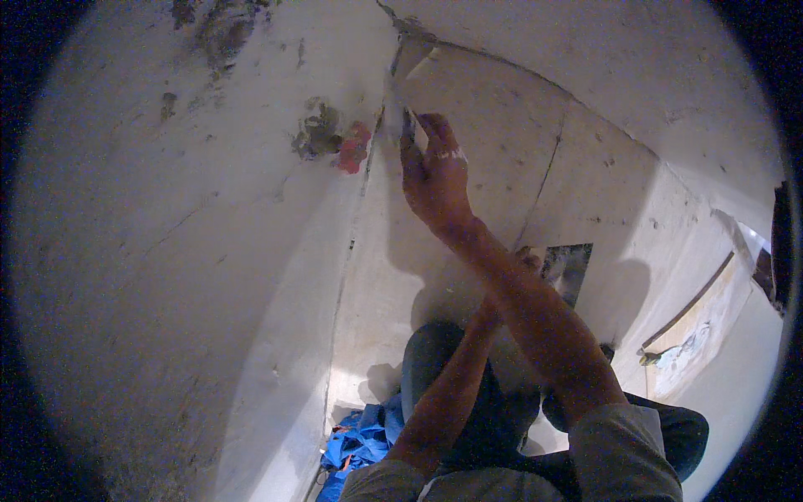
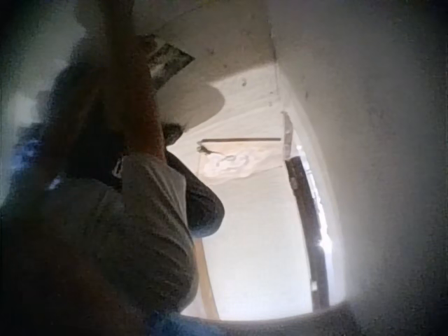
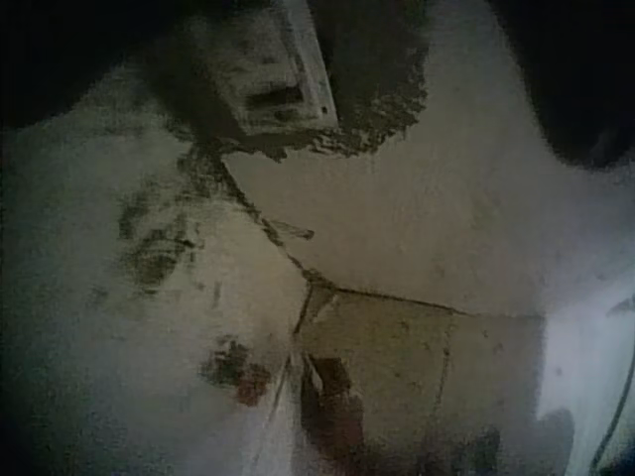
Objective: The person applies plaster to a wall and ceiling corner using putty knives, spreading and transferring the compound between the blades. The person then mixes and scoops plaster on a wooden board using the putty knives.
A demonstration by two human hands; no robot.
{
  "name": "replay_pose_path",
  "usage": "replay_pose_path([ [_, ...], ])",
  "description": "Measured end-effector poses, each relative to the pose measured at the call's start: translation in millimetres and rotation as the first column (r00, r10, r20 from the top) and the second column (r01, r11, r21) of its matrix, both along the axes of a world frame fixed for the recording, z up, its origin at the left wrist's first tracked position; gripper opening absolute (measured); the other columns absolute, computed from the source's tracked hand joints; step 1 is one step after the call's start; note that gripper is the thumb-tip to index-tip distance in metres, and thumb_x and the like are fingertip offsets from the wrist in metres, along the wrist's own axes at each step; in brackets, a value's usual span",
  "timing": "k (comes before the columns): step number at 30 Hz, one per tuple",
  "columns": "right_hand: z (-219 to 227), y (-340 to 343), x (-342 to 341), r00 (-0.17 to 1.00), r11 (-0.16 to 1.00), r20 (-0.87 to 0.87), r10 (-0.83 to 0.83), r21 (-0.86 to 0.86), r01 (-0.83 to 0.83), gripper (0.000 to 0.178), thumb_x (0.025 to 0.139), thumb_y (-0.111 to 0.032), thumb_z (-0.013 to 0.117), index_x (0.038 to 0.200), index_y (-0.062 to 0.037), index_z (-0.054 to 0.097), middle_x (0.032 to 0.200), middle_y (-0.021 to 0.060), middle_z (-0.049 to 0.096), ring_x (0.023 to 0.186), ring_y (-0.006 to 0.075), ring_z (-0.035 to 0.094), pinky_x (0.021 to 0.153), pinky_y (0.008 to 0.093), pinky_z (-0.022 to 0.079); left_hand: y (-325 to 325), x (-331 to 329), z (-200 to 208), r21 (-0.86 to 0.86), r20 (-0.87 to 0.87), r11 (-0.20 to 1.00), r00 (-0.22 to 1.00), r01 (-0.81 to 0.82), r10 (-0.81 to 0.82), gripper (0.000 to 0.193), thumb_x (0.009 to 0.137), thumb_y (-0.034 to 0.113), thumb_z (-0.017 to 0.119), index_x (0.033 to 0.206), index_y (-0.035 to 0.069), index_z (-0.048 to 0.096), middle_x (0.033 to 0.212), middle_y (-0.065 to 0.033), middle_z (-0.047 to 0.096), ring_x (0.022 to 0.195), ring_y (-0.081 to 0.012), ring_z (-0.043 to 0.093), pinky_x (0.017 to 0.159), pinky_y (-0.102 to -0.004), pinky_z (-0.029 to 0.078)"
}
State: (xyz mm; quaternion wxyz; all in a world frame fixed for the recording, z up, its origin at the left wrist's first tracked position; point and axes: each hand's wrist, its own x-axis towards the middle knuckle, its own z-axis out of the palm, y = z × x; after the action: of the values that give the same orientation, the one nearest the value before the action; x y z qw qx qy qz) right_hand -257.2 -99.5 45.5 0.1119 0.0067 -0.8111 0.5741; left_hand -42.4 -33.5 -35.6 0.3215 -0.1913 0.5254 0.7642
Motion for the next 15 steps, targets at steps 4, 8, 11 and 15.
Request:
replay_pose_path([
  [4,-0.8,-27.0,-17.9,0.995,0.998,-0.092,0.044,0.053,-0.04,0.031,0.082,-0.002,0.053,0.113,0.0021,0.054,0.108,0.0206,0.053,0.098,0.0401,0.053,0.082,0.0444,0.046,-6.1,-5.2,10.2,0.054,0.003,0.998,1.0,-0.012,0.011,0.042,0.095,0.026,0.054,0.128,0.002,0.048,0.112,-0.0074,0.059,0.107,-0.0164,0.053,0.093,-0.0279,0.041],
  [8,-23.9,-52.3,-2.9,0.996,0.989,-0.073,0.052,0.144,-0.041,0.045,0.073,0.0,0.057,0.118,-0.0004,0.053,0.112,0.0197,0.051,0.103,0.0388,0.05,0.086,0.0454,0.045,-2.0,-16.4,28.0,0.054,-0.011,0.997,0.999,0.046,-0.046,0.043,0.094,0.028,0.055,0.127,0.001,0.049,0.111,-0.0077,0.059,0.105,-0.0172,0.053,0.091,-0.0288,0.042],
  [11,-24.2,-63.6,27.6,0.986,0.977,-0.093,0.136,0.179,-0.118,0.053,0.068,0.0,0.06,0.121,-0.0015,0.052,0.112,0.0196,0.051,0.103,0.0388,0.049,0.087,0.0456,0.045,-12.5,-30.8,51.5,0.061,0.018,0.984,0.986,0.167,-0.168,0.043,0.094,0.029,0.055,0.126,0.001,0.05,0.11,-0.008,0.059,0.104,-0.0179,0.054,0.089,-0.0295,0.043],
  [15,3.1,-60.6,68.5,0.946,0.951,-0.117,0.301,0.107,-0.289,0.049,0.075,0.0,0.055,0.124,0.001,0.049,0.113,0.0243,0.053,0.102,0.0418,0.052,0.092,0.0485,0.043,7.6,-14.7,29.3,-0.101,0.012,0.986,0.991,-0.131,0.132,0.04,0.094,0.03,0.054,0.12,-0.001,0.053,0.094,-0.0054,0.061,0.087,-0.0147,0.055,0.077,-0.0304,0.046],
])
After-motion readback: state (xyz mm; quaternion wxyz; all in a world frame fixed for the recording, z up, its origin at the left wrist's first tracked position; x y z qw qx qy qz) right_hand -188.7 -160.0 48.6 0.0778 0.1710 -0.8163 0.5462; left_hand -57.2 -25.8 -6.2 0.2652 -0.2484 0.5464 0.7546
